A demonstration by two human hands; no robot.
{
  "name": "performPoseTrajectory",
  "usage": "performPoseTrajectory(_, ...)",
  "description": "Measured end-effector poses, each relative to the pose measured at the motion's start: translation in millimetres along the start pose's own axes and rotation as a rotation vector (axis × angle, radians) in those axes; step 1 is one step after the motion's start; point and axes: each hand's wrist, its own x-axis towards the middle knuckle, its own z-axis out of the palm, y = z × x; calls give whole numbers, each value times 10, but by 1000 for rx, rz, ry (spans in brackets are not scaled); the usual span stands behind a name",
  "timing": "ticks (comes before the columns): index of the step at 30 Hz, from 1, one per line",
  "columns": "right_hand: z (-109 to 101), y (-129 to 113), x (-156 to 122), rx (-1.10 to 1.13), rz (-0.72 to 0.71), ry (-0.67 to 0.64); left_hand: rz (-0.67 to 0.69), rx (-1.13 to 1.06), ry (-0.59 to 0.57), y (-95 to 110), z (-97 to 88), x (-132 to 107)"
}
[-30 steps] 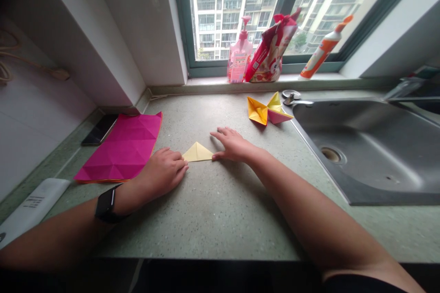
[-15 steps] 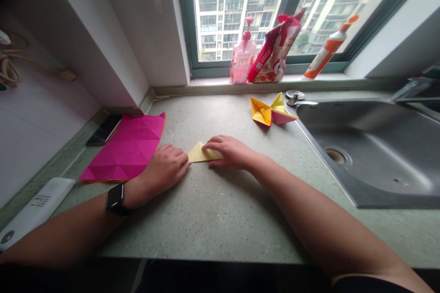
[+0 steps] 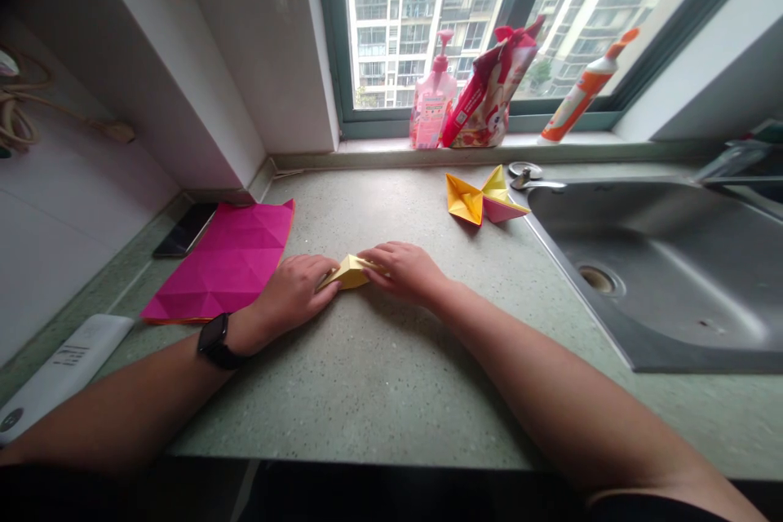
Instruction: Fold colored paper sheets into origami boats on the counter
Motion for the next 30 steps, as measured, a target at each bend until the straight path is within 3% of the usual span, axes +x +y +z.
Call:
performPoseTrajectory(13,-32,-244,6,394,37,210,-158,-355,194,-57,18,23)
performPoseTrajectory(17,-27,-336,-15,489,168,107,-148,-479,223,-45,35,20)
performPoseTrajectory(20,-4,-383,-26,515,188,41,-115,-492,208,-26,35,13)
performPoseTrajectory(30,42,-422,-1,615,166,121,-74,-594,187,27,-31,17)
